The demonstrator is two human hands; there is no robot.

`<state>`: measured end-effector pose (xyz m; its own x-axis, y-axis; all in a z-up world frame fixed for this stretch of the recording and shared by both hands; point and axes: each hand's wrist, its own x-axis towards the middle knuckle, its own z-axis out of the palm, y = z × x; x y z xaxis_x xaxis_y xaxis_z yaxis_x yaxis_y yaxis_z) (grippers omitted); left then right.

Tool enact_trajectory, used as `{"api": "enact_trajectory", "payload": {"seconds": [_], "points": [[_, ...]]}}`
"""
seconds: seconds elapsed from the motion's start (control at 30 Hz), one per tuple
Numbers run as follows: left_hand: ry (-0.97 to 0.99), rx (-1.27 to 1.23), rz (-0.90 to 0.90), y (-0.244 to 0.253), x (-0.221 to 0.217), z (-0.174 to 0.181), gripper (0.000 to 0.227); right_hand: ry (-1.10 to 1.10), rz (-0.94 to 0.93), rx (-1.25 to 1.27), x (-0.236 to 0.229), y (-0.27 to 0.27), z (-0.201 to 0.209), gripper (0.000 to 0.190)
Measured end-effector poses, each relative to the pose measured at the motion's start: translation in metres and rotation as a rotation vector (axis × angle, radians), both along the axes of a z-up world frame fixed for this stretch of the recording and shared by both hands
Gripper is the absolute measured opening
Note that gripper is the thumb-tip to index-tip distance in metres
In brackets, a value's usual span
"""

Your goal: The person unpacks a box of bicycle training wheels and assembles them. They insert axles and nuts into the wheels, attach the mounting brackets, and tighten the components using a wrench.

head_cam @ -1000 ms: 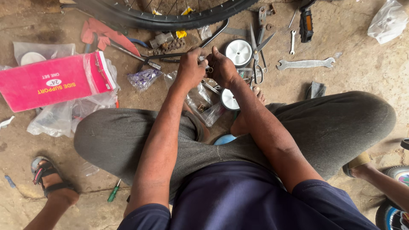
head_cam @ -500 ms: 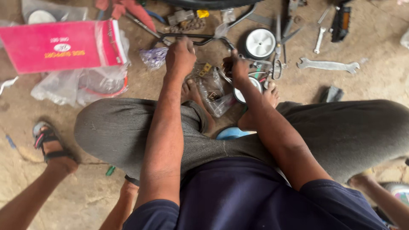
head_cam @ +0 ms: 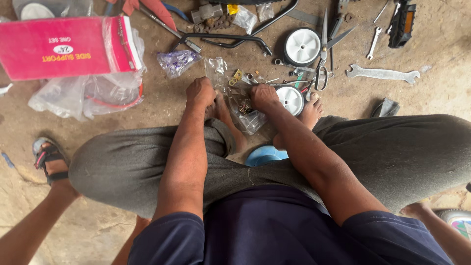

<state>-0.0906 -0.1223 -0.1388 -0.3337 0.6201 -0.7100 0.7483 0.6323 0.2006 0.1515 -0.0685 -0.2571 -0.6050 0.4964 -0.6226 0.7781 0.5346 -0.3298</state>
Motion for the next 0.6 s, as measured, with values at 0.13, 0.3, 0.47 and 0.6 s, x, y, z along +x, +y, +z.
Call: {"api": "enact_trajectory", "payload": {"seconds": [0.13,0.3,0.47,0.6], "points": [[-0.002,0.300,0.069,0.015,0.005,-0.005,0.018,-0.080,0.073,-0.049,0.011,-0.002,-0.017,0.024],[-0.126,0.277,0.218,0.037,0.018,-0.016,0.011,0.333,0.344,0.553,0.038,-0.037,-0.032,0.012],[-0.125,0.357,0.146,0.049,0.034,-0.014,0.011,0.386,0.167,0.399,0.025,-0.029,-0.015,0.021],[-0.139,0.252,0.078,0.044,0.043,-0.013,0.013,0.496,-0.331,-0.109,0.010,0.015,0.012,0.018]]}}
